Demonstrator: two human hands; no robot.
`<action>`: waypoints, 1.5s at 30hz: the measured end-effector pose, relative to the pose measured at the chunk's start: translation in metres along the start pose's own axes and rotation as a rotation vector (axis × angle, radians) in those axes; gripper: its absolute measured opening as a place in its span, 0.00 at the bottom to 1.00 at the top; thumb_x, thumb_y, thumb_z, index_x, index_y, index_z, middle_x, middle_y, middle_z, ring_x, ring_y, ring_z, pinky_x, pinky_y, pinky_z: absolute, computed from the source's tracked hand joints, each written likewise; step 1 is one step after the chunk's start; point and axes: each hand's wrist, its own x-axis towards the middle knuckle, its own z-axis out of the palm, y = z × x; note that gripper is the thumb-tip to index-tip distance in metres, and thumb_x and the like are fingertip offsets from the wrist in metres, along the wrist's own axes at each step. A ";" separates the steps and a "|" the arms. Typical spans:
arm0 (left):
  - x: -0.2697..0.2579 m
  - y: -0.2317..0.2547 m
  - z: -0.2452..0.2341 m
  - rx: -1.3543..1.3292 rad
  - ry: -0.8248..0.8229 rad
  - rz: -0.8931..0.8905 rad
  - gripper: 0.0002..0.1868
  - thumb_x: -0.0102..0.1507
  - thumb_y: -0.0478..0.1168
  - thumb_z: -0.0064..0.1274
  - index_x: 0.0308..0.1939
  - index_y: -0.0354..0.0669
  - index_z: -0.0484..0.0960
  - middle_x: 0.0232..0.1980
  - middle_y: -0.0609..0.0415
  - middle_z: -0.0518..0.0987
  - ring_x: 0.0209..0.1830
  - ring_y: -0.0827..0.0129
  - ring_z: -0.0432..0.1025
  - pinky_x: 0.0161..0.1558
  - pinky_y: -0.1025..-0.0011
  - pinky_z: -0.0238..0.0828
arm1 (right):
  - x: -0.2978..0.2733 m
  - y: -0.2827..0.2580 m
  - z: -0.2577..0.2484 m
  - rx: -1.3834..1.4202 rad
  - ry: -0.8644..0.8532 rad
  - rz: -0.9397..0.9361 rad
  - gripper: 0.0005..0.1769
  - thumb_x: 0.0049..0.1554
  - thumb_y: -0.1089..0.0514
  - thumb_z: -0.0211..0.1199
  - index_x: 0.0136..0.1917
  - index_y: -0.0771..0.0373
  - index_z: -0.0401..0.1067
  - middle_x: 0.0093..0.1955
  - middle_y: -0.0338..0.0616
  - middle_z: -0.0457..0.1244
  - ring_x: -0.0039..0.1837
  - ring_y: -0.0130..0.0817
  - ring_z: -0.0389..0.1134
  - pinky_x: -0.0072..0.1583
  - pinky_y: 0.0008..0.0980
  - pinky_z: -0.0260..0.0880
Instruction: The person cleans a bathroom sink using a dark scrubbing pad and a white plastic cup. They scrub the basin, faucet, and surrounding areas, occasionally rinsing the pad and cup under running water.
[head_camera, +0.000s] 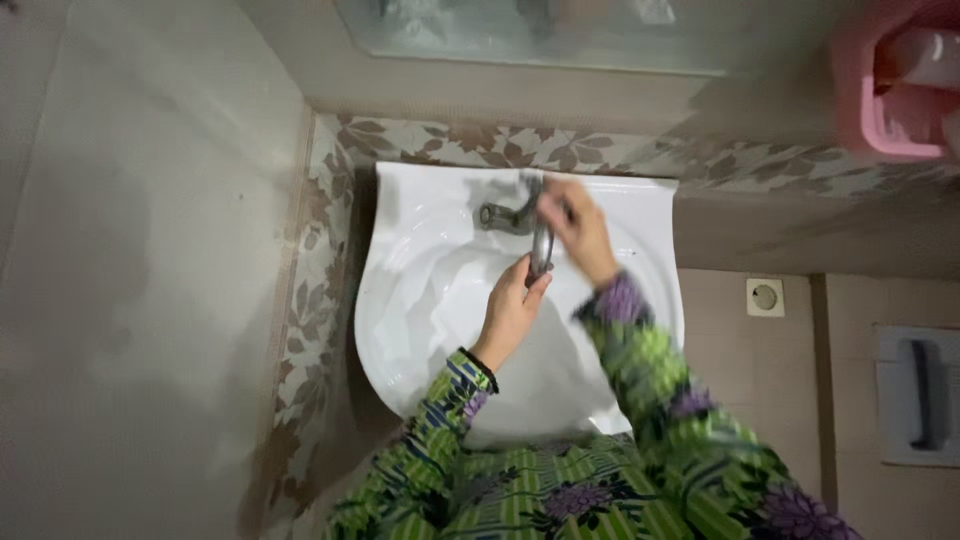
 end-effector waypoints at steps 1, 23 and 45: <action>0.001 -0.001 0.000 0.026 -0.021 -0.031 0.18 0.68 0.39 0.55 0.58 0.32 0.74 0.47 0.39 0.80 0.46 0.47 0.75 0.48 0.56 0.72 | 0.009 0.003 -0.002 0.098 -0.046 0.251 0.11 0.66 0.50 0.64 0.56 0.58 0.75 0.50 0.47 0.68 0.57 0.51 0.69 0.60 0.49 0.68; -0.060 -0.054 -0.031 0.108 0.000 -0.195 0.30 0.64 0.34 0.53 0.71 0.37 0.67 0.67 0.37 0.74 0.68 0.46 0.70 0.65 0.59 0.68 | -0.082 0.029 0.023 -0.351 -0.395 -0.769 0.15 0.50 0.46 0.72 0.47 0.55 0.78 0.69 0.45 0.66 0.77 0.46 0.58 0.77 0.58 0.50; -0.006 0.014 -0.016 0.429 0.083 0.098 0.15 0.63 0.39 0.58 0.47 0.30 0.77 0.34 0.40 0.80 0.35 0.45 0.73 0.42 0.53 0.68 | -0.001 0.034 0.031 0.090 0.112 -0.031 0.13 0.66 0.50 0.60 0.52 0.62 0.73 0.43 0.47 0.63 0.51 0.35 0.61 0.56 0.37 0.61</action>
